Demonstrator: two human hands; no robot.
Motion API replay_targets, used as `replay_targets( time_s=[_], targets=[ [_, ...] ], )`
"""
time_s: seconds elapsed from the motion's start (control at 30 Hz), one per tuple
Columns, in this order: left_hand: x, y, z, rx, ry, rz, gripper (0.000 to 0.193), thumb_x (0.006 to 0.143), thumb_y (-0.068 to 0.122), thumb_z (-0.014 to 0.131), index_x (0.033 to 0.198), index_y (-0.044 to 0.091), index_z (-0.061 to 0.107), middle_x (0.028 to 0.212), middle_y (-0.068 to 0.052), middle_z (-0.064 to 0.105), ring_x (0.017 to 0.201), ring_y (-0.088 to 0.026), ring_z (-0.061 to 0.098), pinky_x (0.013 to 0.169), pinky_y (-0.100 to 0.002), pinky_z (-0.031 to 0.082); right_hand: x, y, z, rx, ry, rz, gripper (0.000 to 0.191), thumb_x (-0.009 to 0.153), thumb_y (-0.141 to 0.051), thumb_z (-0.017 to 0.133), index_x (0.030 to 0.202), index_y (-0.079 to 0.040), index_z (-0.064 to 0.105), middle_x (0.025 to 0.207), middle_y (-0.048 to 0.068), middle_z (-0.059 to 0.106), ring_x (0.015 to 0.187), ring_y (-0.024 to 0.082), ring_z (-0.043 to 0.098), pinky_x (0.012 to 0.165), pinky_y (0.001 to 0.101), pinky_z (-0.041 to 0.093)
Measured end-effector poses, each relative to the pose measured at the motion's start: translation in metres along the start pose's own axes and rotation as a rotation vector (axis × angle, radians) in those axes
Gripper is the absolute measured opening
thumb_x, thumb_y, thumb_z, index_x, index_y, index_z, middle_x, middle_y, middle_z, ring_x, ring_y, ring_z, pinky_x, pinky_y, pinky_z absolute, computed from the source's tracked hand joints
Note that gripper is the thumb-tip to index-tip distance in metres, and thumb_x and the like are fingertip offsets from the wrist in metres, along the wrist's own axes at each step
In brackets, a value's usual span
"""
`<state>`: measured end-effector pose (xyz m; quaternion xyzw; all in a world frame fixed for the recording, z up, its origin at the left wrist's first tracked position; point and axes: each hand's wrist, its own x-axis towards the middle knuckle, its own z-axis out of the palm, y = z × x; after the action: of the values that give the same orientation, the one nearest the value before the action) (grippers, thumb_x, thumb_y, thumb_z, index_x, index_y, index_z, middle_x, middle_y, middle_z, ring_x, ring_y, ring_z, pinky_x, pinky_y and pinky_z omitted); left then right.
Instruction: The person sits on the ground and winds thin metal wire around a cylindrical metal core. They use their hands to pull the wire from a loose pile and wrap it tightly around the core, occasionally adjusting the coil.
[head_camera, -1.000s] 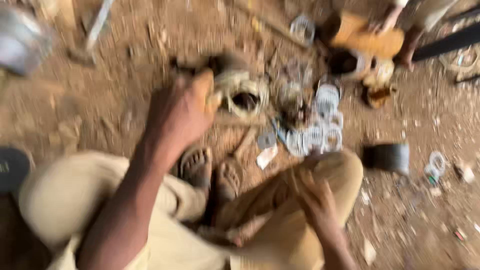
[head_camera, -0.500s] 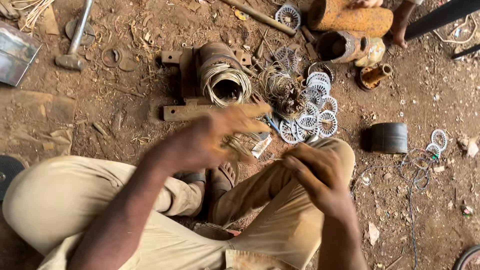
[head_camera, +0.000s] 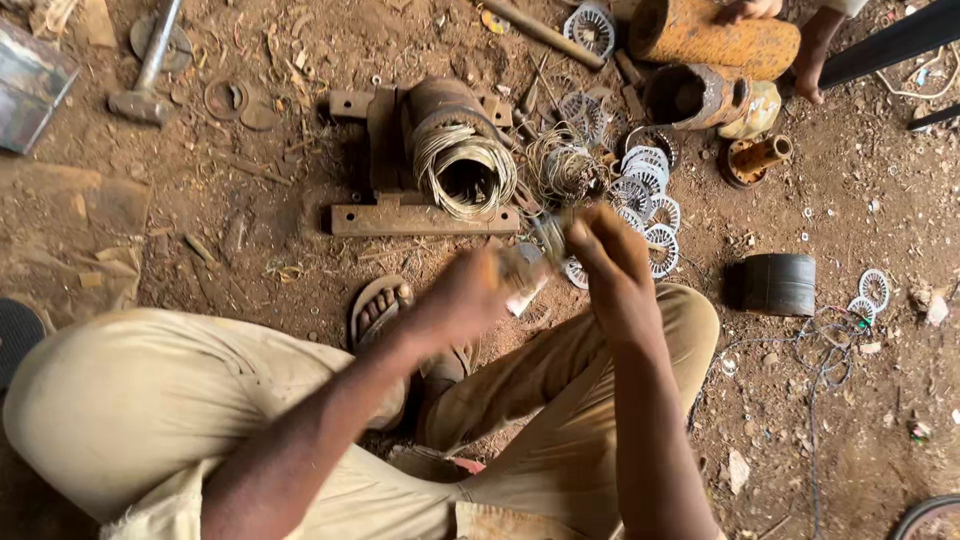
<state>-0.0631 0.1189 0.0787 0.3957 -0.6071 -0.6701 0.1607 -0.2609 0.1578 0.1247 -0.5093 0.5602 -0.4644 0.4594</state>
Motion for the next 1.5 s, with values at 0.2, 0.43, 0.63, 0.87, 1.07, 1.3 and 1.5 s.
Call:
replay_targets(
  time_s=[0.2, 0.43, 0.63, 0.87, 1.07, 1.3, 1.5],
  targets=[
    [-0.009, 0.026, -0.107, -0.143, 0.780, 0.274, 0.029, 0.100, 0.037, 0.066, 0.088, 0.010, 0.067, 0.064, 0.002, 0.059, 0.045, -0.006, 0.050, 0.037, -0.025, 0.040, 0.096, 0.069, 0.021, -0.686, -0.009, -0.277, 0.018, 0.101, -0.021, 0.066, 0.108, -0.005, 0.069, 0.108, 0.009, 0.071, 0.089, 0.012, 0.070, 0.077, 0.0289, 0.065],
    [-0.018, 0.029, -0.105, -0.152, 0.755, 0.531, 0.035, 0.105, 0.044, 0.068, 0.086, 0.015, 0.060, 0.073, 0.007, 0.054, 0.065, -0.008, 0.051, 0.058, -0.027, 0.040, 0.115, 0.123, 0.038, -1.110, 0.133, -0.292, 0.017, 0.099, -0.019, 0.074, 0.089, -0.006, 0.073, 0.083, 0.005, 0.071, 0.058, 0.011, 0.060, 0.048, 0.0279, 0.053],
    [-0.019, 0.033, -0.104, -0.115, 0.711, 0.489, 0.037, 0.103, 0.043, 0.068, 0.083, 0.014, 0.059, 0.071, 0.005, 0.053, 0.068, -0.010, 0.050, 0.063, -0.030, 0.040, 0.102, 0.120, 0.039, -1.069, 0.084, -0.398, 0.019, 0.100, -0.015, 0.070, 0.083, -0.007, 0.065, 0.077, 0.004, 0.066, 0.056, 0.011, 0.056, 0.047, 0.0272, 0.051],
    [-0.013, 0.032, -0.100, -0.114, 0.733, 0.491, 0.032, 0.101, 0.045, 0.068, 0.087, 0.016, 0.065, 0.070, 0.006, 0.057, 0.060, -0.007, 0.055, 0.058, -0.026, 0.049, 0.099, 0.115, 0.030, -0.876, 0.143, -0.336, 0.024, 0.104, -0.022, 0.069, 0.088, -0.006, 0.061, 0.075, 0.005, 0.064, 0.055, 0.009, 0.056, 0.046, 0.0257, 0.054],
    [-0.017, 0.030, -0.093, -0.145, 0.600, 0.519, 0.029, 0.104, 0.035, 0.069, 0.087, 0.012, 0.062, 0.070, 0.005, 0.054, 0.064, -0.007, 0.049, 0.059, -0.027, 0.039, 0.092, 0.135, 0.035, -0.880, 0.047, 0.146, 0.022, 0.103, -0.029, 0.067, 0.095, -0.009, 0.069, 0.078, 0.005, 0.072, 0.054, 0.013, 0.059, 0.047, 0.0289, 0.053],
    [-0.016, 0.030, -0.089, -0.155, 0.605, 0.561, 0.025, 0.103, 0.030, 0.069, 0.088, 0.011, 0.062, 0.073, 0.006, 0.055, 0.065, -0.007, 0.050, 0.058, -0.026, 0.042, 0.092, 0.150, 0.032, -0.590, 0.128, -0.065, 0.013, 0.097, -0.023, 0.065, 0.096, -0.010, 0.068, 0.093, 0.003, 0.072, 0.074, 0.006, 0.066, 0.065, 0.0217, 0.062],
    [-0.012, 0.023, -0.091, -0.127, 0.621, 0.556, 0.028, 0.103, 0.034, 0.069, 0.089, 0.010, 0.062, 0.074, 0.004, 0.057, 0.063, -0.009, 0.053, 0.058, -0.028, 0.047, 0.081, 0.112, 0.033, -0.058, -0.048, 0.222, 0.023, 0.106, -0.029, 0.059, 0.094, -0.009, 0.058, 0.083, 0.002, 0.056, 0.077, 0.015, 0.050, 0.073, 0.0311, 0.046]
  ],
)
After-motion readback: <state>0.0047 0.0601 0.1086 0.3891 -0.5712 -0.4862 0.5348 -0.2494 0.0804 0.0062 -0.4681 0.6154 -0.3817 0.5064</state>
